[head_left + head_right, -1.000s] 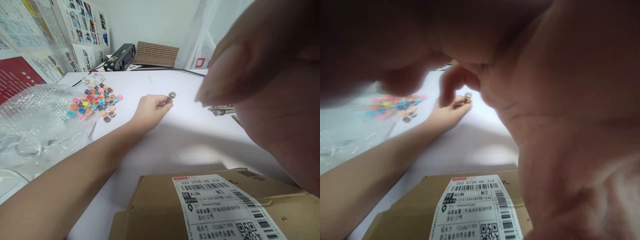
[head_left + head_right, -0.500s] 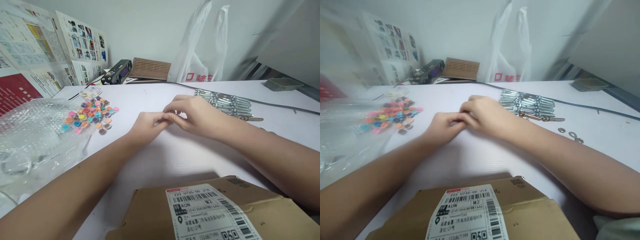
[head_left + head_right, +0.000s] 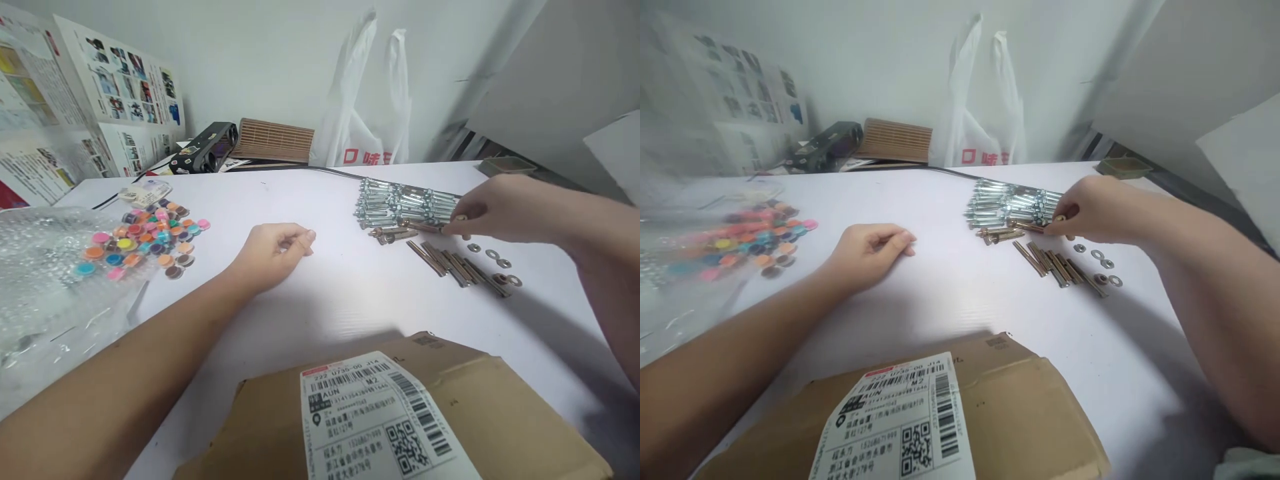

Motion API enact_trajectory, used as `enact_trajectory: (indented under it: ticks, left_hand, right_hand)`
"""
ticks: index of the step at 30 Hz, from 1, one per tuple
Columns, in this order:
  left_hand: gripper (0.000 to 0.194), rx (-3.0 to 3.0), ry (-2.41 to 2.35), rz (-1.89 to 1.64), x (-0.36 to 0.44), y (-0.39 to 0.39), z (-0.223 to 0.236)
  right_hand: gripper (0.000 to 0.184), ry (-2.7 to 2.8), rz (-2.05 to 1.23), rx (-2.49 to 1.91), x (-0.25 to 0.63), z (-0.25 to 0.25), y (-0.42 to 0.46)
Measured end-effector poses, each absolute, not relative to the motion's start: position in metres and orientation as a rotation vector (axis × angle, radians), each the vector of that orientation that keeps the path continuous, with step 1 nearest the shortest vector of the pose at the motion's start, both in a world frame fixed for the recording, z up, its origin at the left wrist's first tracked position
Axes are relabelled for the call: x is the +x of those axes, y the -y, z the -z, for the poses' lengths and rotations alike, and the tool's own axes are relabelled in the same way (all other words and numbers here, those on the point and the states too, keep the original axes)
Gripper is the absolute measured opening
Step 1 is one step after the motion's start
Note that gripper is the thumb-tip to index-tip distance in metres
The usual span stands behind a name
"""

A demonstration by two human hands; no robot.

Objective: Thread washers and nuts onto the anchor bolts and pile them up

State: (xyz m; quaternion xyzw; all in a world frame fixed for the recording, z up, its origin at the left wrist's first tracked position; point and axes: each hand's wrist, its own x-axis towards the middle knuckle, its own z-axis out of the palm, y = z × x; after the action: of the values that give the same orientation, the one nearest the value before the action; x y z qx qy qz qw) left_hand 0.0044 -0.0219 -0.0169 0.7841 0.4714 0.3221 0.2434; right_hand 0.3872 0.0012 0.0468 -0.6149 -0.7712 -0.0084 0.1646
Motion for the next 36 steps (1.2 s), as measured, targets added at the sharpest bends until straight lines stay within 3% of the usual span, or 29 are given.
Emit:
enact_trajectory:
  ticks: [3, 13, 17, 22, 29, 36]
  left_hand:
    - [0.035, 2.129, -1.317, -0.902, 0.005, 0.022, 0.017]
    - [0.030, 2.089, -1.391, -0.892, 0.005, 0.022, 0.015]
    - [0.027, 2.064, -1.402, -0.894, 0.006, 0.022, 0.014]
    - [0.027, 2.071, -1.421, -0.892, 0.006, 0.022, 0.015]
    - [0.029, 2.089, -1.333, -0.881, 0.003, 0.020, 0.018]
    - [0.028, 2.062, -1.266, -1.036, 0.015, 0.033, 0.014]
  right_hand:
    - [0.040, 2.432, -0.285, -2.020, 0.394, -0.028, -0.001]
    - [0.038, 2.172, -0.267, -2.008, 0.399, -0.008, 0.001]
    - [0.047, 1.990, -0.317, -2.139, 0.386, -0.020, 0.023]
    - [0.040, 2.206, -0.578, -2.065, 0.351, -0.032, 0.052]
    - [0.046, 2.408, -0.880, -2.114, 0.344, -0.028, 0.037]
    - [0.025, 2.308, -0.829, -1.778, 0.296, -0.079, 0.048]
